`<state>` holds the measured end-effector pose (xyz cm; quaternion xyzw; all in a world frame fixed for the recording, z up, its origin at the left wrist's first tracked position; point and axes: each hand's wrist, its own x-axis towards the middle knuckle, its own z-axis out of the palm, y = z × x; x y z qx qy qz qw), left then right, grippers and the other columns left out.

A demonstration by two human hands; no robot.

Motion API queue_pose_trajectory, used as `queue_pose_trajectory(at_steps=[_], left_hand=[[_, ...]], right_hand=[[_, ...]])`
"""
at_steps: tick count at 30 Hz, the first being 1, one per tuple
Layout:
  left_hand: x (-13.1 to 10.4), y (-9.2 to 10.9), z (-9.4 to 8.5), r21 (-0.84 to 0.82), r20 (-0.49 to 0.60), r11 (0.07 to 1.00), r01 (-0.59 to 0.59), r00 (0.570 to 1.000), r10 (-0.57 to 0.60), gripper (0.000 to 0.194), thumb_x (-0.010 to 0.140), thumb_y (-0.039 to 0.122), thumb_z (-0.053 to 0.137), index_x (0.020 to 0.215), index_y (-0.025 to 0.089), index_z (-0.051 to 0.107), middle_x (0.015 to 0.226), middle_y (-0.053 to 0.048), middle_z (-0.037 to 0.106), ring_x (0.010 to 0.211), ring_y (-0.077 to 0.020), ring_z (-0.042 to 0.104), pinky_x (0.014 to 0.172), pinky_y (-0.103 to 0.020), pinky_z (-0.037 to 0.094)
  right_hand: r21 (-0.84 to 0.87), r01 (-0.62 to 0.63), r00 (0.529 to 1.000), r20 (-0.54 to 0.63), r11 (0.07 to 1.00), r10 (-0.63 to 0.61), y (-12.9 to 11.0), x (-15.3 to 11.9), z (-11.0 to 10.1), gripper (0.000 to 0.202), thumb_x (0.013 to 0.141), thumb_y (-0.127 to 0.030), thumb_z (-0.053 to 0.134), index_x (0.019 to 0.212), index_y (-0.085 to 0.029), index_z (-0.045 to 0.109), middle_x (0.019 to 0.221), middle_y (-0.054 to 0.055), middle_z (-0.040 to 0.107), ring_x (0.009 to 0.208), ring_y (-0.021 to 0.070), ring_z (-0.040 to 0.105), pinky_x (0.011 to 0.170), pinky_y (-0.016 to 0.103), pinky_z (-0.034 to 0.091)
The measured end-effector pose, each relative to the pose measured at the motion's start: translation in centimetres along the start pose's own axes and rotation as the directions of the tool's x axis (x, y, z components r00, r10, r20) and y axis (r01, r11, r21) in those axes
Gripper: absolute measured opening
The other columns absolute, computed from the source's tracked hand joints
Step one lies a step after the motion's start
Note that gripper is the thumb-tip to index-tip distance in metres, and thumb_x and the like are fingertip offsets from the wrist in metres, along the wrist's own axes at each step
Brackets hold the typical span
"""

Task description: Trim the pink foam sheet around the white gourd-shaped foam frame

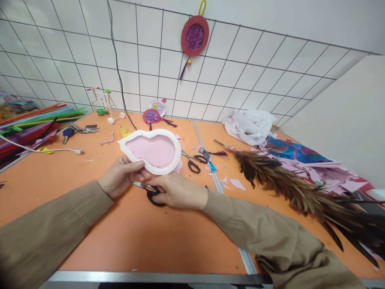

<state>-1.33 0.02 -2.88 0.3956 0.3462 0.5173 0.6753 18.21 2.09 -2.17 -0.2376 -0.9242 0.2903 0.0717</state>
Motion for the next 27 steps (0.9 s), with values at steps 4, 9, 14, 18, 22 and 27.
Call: queue_pose_trajectory(at_steps=[4, 9, 14, 18, 22, 27], left_hand=[[-0.1, 0.2, 0.1, -0.042, -0.015, 0.999, -0.012, 1.000, 0.012, 0.036, 0.051, 0.037, 0.097, 0.061, 0.010, 0.076, 0.057, -0.009, 0.074, 0.045, -0.0099, 0.065, 0.049, -0.014, 0.054], [0.0, 0.4, 0.0, -0.092, -0.042, 0.996, -0.021, 0.999, 0.017, 0.028, 0.053, 0.027, 0.096, 0.064, 0.010, 0.076, 0.057, -0.009, 0.074, 0.047, -0.0113, 0.066, 0.048, -0.015, 0.052], [0.0, 0.4, 0.1, -0.090, -0.025, 0.996, -0.011, 1.000, 0.009, 0.032, 0.051, 0.030, 0.097, 0.062, 0.009, 0.075, 0.057, -0.009, 0.074, 0.045, -0.0093, 0.064, 0.047, -0.013, 0.051], [0.0, 0.5, 0.0, -0.078, -0.028, 0.997, -0.024, 0.999, 0.022, 0.035, 0.049, 0.034, 0.097, 0.064, 0.009, 0.077, 0.056, -0.009, 0.074, 0.047, -0.0102, 0.065, 0.048, -0.013, 0.052], [0.1, 0.5, -0.1, -0.030, -0.029, 0.999, -0.029, 0.999, 0.028, 0.032, 0.054, 0.031, 0.094, 0.068, 0.008, 0.077, 0.058, -0.009, 0.074, 0.049, -0.0120, 0.067, 0.048, -0.015, 0.053], [0.1, 0.2, 0.0, 0.073, -0.073, 0.997, -0.016, 0.997, 0.022, 0.030, 0.057, 0.031, 0.092, 0.066, 0.009, 0.075, 0.058, -0.010, 0.074, 0.050, -0.0127, 0.067, 0.050, -0.016, 0.053]], right_hand=[[0.071, 0.132, 0.989, 0.049, 0.989, -0.136, 1.3, 0.2, -1.0, 0.039, 0.084, -0.012, 0.058, 0.122, -0.014, 0.069, 0.083, 0.001, 0.060, 0.071, 0.0124, 0.046, 0.066, 0.023, 0.039], [0.022, 0.166, 0.984, 0.068, 0.986, -0.167, 1.4, 0.2, -1.2, 0.038, 0.092, -0.017, 0.052, 0.127, -0.015, 0.068, 0.093, 0.006, 0.066, 0.081, 0.0162, 0.054, 0.073, 0.027, 0.042], [0.253, 0.122, 0.985, 0.086, 0.960, -0.148, 1.2, 0.0, -1.0, 0.036, 0.095, -0.030, 0.053, 0.120, -0.014, 0.073, 0.086, 0.007, 0.065, 0.073, 0.0152, 0.054, 0.071, 0.029, 0.043], [0.627, -0.032, 0.996, -0.047, 0.778, 0.078, 2.6, 0.6, -0.7, 0.038, 0.086, -0.051, 0.066, 0.086, -0.014, 0.073, 0.060, -0.001, 0.057, 0.049, 0.0113, 0.048, 0.050, 0.026, 0.039], [0.716, 0.098, 0.922, -0.327, 0.691, 0.208, 3.2, 1.3, -1.6, 0.055, 0.086, -0.071, 0.053, 0.094, -0.018, 0.067, 0.059, -0.002, 0.052, 0.048, 0.0132, 0.042, 0.047, 0.029, 0.036], [0.791, 0.233, 0.860, -0.439, 0.565, 0.259, 1.4, 0.6, -3.5, 0.067, 0.079, -0.071, 0.061, 0.125, -0.023, 0.063, 0.114, 0.009, 0.070, 0.087, 0.0251, 0.065, 0.072, 0.039, 0.052]])
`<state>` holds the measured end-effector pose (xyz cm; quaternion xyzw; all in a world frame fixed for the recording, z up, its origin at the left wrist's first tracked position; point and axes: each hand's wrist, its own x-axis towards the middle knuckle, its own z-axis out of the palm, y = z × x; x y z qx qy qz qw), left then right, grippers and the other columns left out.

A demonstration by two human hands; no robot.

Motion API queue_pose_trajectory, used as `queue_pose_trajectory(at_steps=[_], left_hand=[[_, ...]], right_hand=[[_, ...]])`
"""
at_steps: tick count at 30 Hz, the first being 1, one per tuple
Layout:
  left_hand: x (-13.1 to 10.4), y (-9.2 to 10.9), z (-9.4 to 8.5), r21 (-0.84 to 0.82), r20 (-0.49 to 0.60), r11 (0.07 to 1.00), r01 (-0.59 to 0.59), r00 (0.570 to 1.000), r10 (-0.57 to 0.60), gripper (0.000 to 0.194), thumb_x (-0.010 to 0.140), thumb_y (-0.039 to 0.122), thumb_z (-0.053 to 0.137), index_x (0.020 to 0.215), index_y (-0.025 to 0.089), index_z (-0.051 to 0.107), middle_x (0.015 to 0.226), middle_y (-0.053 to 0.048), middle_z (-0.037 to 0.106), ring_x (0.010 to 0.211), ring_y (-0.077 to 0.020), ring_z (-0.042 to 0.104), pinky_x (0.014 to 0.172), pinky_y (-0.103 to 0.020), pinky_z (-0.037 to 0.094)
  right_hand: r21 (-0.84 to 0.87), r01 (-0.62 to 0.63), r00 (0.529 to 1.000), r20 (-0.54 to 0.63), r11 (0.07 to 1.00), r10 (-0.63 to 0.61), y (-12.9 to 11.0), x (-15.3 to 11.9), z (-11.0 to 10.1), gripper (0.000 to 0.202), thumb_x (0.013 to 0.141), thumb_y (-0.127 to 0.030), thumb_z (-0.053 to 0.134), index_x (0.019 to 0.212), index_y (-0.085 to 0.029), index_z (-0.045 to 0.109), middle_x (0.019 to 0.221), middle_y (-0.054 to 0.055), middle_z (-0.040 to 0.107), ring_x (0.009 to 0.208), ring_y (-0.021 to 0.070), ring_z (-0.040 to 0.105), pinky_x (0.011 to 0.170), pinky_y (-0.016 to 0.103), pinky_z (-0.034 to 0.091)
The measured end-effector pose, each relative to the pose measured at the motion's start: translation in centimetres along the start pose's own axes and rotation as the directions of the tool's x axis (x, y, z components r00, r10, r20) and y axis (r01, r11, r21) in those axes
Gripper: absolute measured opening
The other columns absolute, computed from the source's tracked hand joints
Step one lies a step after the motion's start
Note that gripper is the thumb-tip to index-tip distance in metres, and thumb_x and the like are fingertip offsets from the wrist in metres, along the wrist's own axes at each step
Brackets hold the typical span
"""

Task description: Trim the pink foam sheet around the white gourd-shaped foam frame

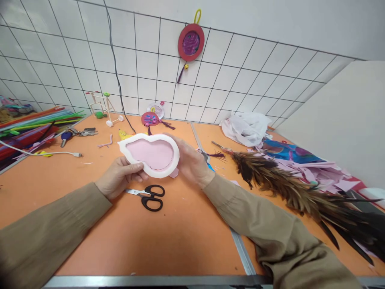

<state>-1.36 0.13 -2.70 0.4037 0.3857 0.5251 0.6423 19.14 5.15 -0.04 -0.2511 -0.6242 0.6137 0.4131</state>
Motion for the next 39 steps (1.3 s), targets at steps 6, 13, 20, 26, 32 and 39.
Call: queue_pose_trajectory(at_steps=[6, 13, 20, 26, 32, 39], left_hand=[[-0.3, 0.0, 0.5, 0.124, 0.029, 0.992, 0.017, 0.999, -0.020, 0.031, 0.055, 0.035, 0.092, 0.065, 0.010, 0.075, 0.057, -0.009, 0.074, 0.049, -0.0139, 0.067, 0.052, -0.020, 0.056], [-0.1, -0.2, 0.5, 0.175, 0.015, 0.984, 0.016, 1.000, -0.019, 0.032, 0.056, 0.037, 0.092, 0.063, 0.011, 0.075, 0.057, -0.008, 0.074, 0.049, -0.0145, 0.068, 0.051, -0.020, 0.055], [-0.1, -0.5, 0.4, 0.145, 0.002, 0.989, 0.015, 1.000, -0.015, 0.034, 0.056, 0.038, 0.092, 0.063, 0.011, 0.074, 0.058, -0.009, 0.074, 0.050, -0.0138, 0.068, 0.052, -0.020, 0.055], [-0.1, -0.4, 0.4, 0.132, -0.039, 0.991, -0.007, 0.999, 0.012, 0.032, 0.057, 0.036, 0.091, 0.066, 0.010, 0.074, 0.059, -0.009, 0.074, 0.051, -0.0151, 0.068, 0.053, -0.022, 0.055], [0.1, -0.5, 0.2, 0.106, -0.092, 0.992, -0.066, 0.993, 0.076, 0.034, 0.058, 0.036, 0.090, 0.072, 0.010, 0.074, 0.061, -0.010, 0.075, 0.056, -0.0175, 0.070, 0.055, -0.024, 0.056], [0.0, -0.5, 0.3, 0.140, -0.068, 0.989, -0.045, 0.996, 0.055, 0.031, 0.062, 0.035, 0.088, 0.070, 0.010, 0.071, 0.061, -0.009, 0.074, 0.054, -0.0161, 0.068, 0.056, -0.025, 0.056]], right_hand=[[-0.077, -0.030, 0.984, -0.178, 0.997, 0.016, -0.5, -0.6, 0.7, 0.063, 0.058, -0.032, 0.090, 0.116, -0.022, 0.069, 0.120, 0.006, 0.070, 0.104, 0.0240, 0.062, 0.084, 0.035, 0.049], [-0.022, -0.089, 0.983, -0.164, 0.996, 0.084, -0.5, -0.7, 1.1, 0.050, 0.053, -0.033, 0.092, 0.096, -0.016, 0.073, 0.087, 0.001, 0.069, 0.078, 0.0164, 0.059, 0.072, 0.030, 0.047], [0.007, -0.087, 0.992, -0.090, 0.996, 0.088, -0.7, -0.7, 1.1, 0.049, 0.062, -0.038, 0.088, 0.102, -0.016, 0.072, 0.097, 0.005, 0.071, 0.081, 0.0166, 0.060, 0.071, 0.030, 0.048], [-0.250, 0.058, 0.977, -0.184, 0.966, -0.106, -0.3, -0.8, 0.4, 0.068, 0.073, -0.041, 0.081, 0.133, -0.021, 0.057, 0.126, 0.009, 0.065, 0.111, 0.0245, 0.061, 0.094, 0.038, 0.050], [-0.367, 0.186, 0.933, -0.226, 0.911, -0.281, 0.3, -0.3, -0.2, 0.071, 0.078, -0.047, 0.079, 0.137, -0.025, 0.046, 0.132, 0.012, 0.060, 0.121, 0.0262, 0.058, 0.101, 0.044, 0.049], [-0.299, 0.098, 0.969, -0.188, 0.949, -0.160, 1.3, -0.3, -0.1, 0.050, 0.094, -0.054, 0.054, 0.133, -0.023, 0.052, 0.120, 0.010, 0.066, 0.106, 0.0257, 0.065, 0.085, 0.041, 0.056]])
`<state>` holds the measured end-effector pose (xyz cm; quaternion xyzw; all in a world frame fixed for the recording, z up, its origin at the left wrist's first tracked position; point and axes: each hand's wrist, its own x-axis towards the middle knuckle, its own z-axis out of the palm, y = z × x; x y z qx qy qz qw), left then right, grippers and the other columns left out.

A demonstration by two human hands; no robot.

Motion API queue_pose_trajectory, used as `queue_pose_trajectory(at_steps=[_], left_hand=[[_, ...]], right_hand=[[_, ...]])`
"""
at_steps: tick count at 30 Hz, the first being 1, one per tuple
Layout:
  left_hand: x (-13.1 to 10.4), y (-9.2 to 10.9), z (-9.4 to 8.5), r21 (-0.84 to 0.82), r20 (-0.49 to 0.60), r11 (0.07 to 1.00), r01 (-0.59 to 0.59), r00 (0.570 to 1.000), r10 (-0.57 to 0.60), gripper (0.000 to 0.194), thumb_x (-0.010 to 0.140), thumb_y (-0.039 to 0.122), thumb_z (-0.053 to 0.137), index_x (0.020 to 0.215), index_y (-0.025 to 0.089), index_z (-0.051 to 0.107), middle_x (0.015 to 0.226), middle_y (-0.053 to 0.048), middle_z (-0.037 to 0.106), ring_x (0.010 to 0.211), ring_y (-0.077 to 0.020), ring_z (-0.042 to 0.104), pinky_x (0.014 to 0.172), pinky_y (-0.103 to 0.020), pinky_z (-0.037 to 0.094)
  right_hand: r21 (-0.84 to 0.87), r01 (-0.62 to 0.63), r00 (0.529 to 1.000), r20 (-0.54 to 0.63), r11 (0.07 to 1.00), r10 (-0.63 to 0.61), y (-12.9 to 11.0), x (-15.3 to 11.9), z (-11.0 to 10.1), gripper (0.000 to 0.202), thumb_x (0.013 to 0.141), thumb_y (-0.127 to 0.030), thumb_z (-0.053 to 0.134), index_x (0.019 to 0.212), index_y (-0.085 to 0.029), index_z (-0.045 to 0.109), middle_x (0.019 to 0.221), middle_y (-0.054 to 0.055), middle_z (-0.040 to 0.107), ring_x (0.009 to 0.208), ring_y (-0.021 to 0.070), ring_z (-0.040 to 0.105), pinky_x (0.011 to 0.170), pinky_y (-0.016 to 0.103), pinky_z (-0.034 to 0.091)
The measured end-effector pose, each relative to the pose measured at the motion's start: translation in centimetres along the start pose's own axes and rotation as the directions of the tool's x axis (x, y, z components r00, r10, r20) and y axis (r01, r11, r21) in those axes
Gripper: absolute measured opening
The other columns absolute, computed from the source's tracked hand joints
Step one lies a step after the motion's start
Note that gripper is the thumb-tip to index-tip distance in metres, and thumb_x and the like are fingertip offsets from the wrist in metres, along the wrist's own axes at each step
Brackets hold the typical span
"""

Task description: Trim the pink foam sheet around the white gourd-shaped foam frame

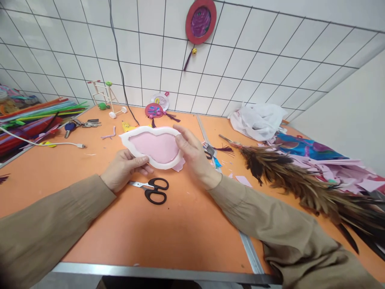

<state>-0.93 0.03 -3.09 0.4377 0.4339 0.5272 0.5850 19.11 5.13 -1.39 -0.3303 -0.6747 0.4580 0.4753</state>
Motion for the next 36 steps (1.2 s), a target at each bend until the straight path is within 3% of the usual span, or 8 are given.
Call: queue_pose_trajectory(at_steps=[5, 7, 10, 12, 14, 19, 27, 36], left_hand=[[-0.3, 0.3, 0.1, 0.152, 0.032, 0.988, 0.000, 0.999, -0.005, 0.024, 0.066, 0.032, 0.084, 0.064, 0.011, 0.071, 0.060, -0.008, 0.074, 0.052, -0.0148, 0.066, 0.057, -0.025, 0.055], [-0.4, 0.4, 0.3, 0.203, 0.048, 0.979, 0.007, 0.999, -0.017, 0.021, 0.067, 0.029, 0.082, 0.062, 0.012, 0.071, 0.059, -0.007, 0.073, 0.051, -0.0135, 0.064, 0.056, -0.024, 0.054], [-0.7, 0.4, 0.6, 0.238, 0.054, 0.970, 0.048, 0.997, -0.062, 0.019, 0.068, 0.026, 0.081, 0.062, 0.012, 0.070, 0.058, -0.005, 0.071, 0.051, -0.0124, 0.063, 0.053, -0.023, 0.052], [-1.0, 0.3, 0.8, 0.252, 0.052, 0.964, 0.086, 0.993, -0.102, 0.019, 0.068, 0.027, 0.081, 0.064, 0.013, 0.070, 0.059, -0.005, 0.070, 0.053, -0.0134, 0.064, 0.052, -0.024, 0.052], [-1.1, 0.1, 0.9, 0.255, 0.061, 0.961, 0.111, 0.990, -0.131, 0.019, 0.068, 0.028, 0.082, 0.066, 0.014, 0.069, 0.060, -0.004, 0.070, 0.055, -0.0148, 0.065, 0.054, -0.025, 0.053], [-1.3, -0.1, 1.1, 0.258, 0.110, 0.963, 0.082, 0.987, -0.113, 0.018, 0.070, 0.028, 0.080, 0.065, 0.014, 0.069, 0.059, -0.003, 0.069, 0.054, -0.0141, 0.063, 0.055, -0.026, 0.052], [-1.2, 0.0, 1.1, 0.263, 0.165, 0.964, 0.040, 0.982, -0.086, 0.015, 0.071, 0.024, 0.079, 0.064, 0.014, 0.069, 0.057, -0.003, 0.068, 0.052, -0.0131, 0.062, 0.055, -0.024, 0.052], [-1.1, -0.2, 1.1, 0.259, 0.141, 0.963, 0.077, 0.983, -0.116, 0.012, 0.073, 0.019, 0.076, 0.064, 0.014, 0.070, 0.057, -0.003, 0.069, 0.051, -0.0124, 0.062, 0.055, -0.024, 0.052]], right_hand=[[-0.166, 0.218, 0.975, 0.006, 0.962, -0.220, -0.1, 0.5, -1.1, 0.052, 0.094, -0.056, 0.056, 0.135, -0.024, 0.055, 0.128, 0.011, 0.064, 0.120, 0.0272, 0.059, 0.100, 0.044, 0.048], [-0.313, 0.390, 0.920, 0.098, 0.866, -0.379, -0.8, 0.4, -1.3, 0.044, 0.098, -0.049, 0.053, 0.135, -0.027, 0.057, 0.130, 0.010, 0.064, 0.121, 0.0265, 0.058, 0.102, 0.045, 0.046], [-0.455, 0.615, 0.786, 0.287, 0.644, -0.548, -2.3, -0.3, -1.0, 0.038, 0.102, -0.038, 0.047, 0.137, -0.025, 0.056, 0.125, 0.011, 0.066, 0.118, 0.0261, 0.060, 0.101, 0.048, 0.046], [-0.487, 0.683, 0.725, 0.360, 0.544, -0.587, -3.2, -0.7, -0.7, 0.038, 0.103, -0.036, 0.043, 0.137, -0.022, 0.055, 0.120, 0.012, 0.067, 0.116, 0.0267, 0.060, 0.100, 0.049, 0.047], [-0.516, 0.702, 0.704, 0.399, 0.490, -0.588, -3.7, -1.0, -0.4, 0.037, 0.103, -0.034, 0.042, 0.135, -0.022, 0.056, 0.116, 0.011, 0.069, 0.114, 0.0271, 0.061, 0.098, 0.049, 0.048], [-0.614, 0.661, 0.730, 0.396, 0.431, -0.557, -3.8, -1.1, -0.4, 0.027, 0.101, -0.029, 0.047, 0.119, -0.021, 0.066, 0.107, 0.012, 0.072, 0.105, 0.0253, 0.066, 0.091, 0.045, 0.050], [-0.594, 0.606, 0.781, 0.321, 0.529, -0.535, -3.3, -0.8, -0.1, 0.015, 0.097, -0.028, 0.057, 0.096, -0.026, 0.072, 0.091, 0.006, 0.074, 0.093, 0.0241, 0.068, 0.085, 0.044, 0.053], [-0.607, 0.616, 0.768, 0.321, 0.502, -0.553, -3.4, -0.9, 0.0, 0.013, 0.095, -0.030, 0.061, 0.089, -0.027, 0.072, 0.086, 0.005, 0.074, 0.089, 0.0251, 0.069, 0.082, 0.044, 0.054]])
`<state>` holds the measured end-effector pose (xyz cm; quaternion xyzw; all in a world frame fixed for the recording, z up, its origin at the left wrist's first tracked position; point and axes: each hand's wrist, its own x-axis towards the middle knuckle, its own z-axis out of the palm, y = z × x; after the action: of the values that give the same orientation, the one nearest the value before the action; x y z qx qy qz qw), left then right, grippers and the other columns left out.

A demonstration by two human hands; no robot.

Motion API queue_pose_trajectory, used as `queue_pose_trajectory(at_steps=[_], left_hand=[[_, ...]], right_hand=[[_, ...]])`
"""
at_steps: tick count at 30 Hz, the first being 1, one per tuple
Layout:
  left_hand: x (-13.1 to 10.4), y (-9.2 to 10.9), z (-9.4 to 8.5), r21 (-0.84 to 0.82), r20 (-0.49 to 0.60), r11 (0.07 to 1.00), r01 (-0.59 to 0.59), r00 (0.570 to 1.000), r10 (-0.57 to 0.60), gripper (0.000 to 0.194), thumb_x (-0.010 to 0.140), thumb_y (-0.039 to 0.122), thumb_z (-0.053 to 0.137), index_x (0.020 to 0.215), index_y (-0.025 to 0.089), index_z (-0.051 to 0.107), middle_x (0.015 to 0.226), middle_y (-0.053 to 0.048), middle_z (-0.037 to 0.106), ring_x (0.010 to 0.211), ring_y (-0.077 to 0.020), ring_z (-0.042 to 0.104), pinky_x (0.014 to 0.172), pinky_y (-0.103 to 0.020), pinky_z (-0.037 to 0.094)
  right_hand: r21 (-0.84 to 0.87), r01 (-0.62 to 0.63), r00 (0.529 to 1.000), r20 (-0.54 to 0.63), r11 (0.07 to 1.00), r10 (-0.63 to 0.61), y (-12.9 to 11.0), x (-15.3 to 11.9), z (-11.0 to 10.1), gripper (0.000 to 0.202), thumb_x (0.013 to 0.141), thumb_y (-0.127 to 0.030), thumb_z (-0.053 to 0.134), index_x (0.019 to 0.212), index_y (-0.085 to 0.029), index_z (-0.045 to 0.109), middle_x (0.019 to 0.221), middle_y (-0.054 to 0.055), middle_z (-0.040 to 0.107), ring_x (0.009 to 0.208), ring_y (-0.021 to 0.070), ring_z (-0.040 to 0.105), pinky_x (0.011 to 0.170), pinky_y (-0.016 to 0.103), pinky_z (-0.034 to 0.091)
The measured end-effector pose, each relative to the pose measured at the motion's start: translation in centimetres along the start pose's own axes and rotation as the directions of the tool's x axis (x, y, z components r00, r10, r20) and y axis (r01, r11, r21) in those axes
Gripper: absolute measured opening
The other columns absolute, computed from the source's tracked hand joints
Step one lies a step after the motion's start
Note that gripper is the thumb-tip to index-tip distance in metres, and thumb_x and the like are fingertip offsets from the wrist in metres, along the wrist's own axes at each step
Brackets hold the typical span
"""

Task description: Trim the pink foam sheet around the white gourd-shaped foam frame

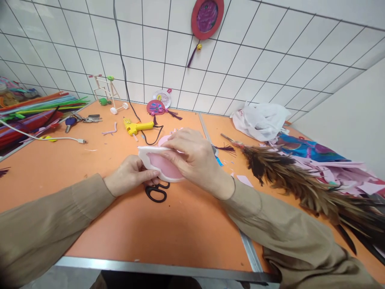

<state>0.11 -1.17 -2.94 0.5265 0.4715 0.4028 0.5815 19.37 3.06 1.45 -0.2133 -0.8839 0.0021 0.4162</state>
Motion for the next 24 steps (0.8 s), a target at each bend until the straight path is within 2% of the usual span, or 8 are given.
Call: queue_pose_trajectory(at_steps=[4, 9, 13, 19, 24], left_hand=[[0.0, 0.0, 0.1, 0.000, 0.000, 1.000, 0.015, 1.000, -0.015, 0.012, 0.074, 0.018, 0.075, 0.064, 0.014, 0.070, 0.057, -0.003, 0.069, 0.052, -0.0125, 0.062, 0.055, -0.024, 0.052], [-0.1, 0.2, 0.1, 0.024, 0.012, 1.000, -0.001, 1.000, 0.001, 0.014, 0.075, 0.017, 0.073, 0.062, 0.014, 0.069, 0.056, -0.003, 0.068, 0.051, -0.0116, 0.061, 0.054, -0.023, 0.051], [0.0, 0.1, 0.0, 0.016, 0.050, 0.999, -0.031, 0.998, 0.030, 0.013, 0.071, 0.021, 0.078, 0.064, 0.014, 0.069, 0.060, -0.004, 0.071, 0.055, -0.0134, 0.064, 0.056, -0.024, 0.052], [-0.1, 0.7, -0.5, -0.028, 0.105, 0.988, -0.154, 0.982, 0.156, 0.031, 0.063, 0.036, 0.088, 0.080, 0.014, 0.073, 0.079, -0.008, 0.078, 0.074, -0.0224, 0.074, 0.068, -0.032, 0.059], [0.1, 1.5, -1.1, -0.054, -0.012, 0.955, -0.291, 0.957, 0.291, 0.040, 0.062, 0.042, 0.089, 0.090, 0.015, 0.076, 0.091, -0.008, 0.080, 0.086, -0.0258, 0.075, 0.080, -0.036, 0.060]], right_hand=[[0.017, 0.003, 1.000, -0.008, 1.000, -0.002, 0.0, 0.0, 0.0, 0.011, 0.095, -0.029, 0.062, 0.089, -0.028, 0.072, 0.087, 0.005, 0.074, 0.089, 0.0245, 0.069, 0.084, 0.044, 0.053], [0.056, -0.071, 0.997, 0.044, 0.996, 0.069, 0.0, 0.2, -0.2, 0.014, 0.095, -0.032, 0.062, 0.088, -0.029, 0.073, 0.085, 0.004, 0.074, 0.086, 0.0241, 0.068, 0.080, 0.043, 0.053], [0.108, -0.110, 0.992, 0.078, 0.988, 0.102, 0.0, 0.5, -0.5, 0.014, 0.094, -0.029, 0.062, 0.088, -0.026, 0.074, 0.086, 0.003, 0.075, 0.084, 0.0220, 0.067, 0.077, 0.039, 0.052], [0.158, -0.189, 0.979, 0.111, 0.969, 0.173, 0.1, 0.9, -1.1, 0.014, 0.091, -0.026, 0.063, 0.085, -0.023, 0.075, 0.085, 0.004, 0.074, 0.081, 0.0199, 0.067, 0.075, 0.035, 0.052], [0.141, -0.185, 0.976, 0.143, 0.973, 0.165, 0.3, 1.1, -1.2, 0.013, 0.090, -0.025, 0.063, 0.084, -0.021, 0.075, 0.082, 0.004, 0.074, 0.080, 0.0191, 0.066, 0.073, 0.035, 0.050]])
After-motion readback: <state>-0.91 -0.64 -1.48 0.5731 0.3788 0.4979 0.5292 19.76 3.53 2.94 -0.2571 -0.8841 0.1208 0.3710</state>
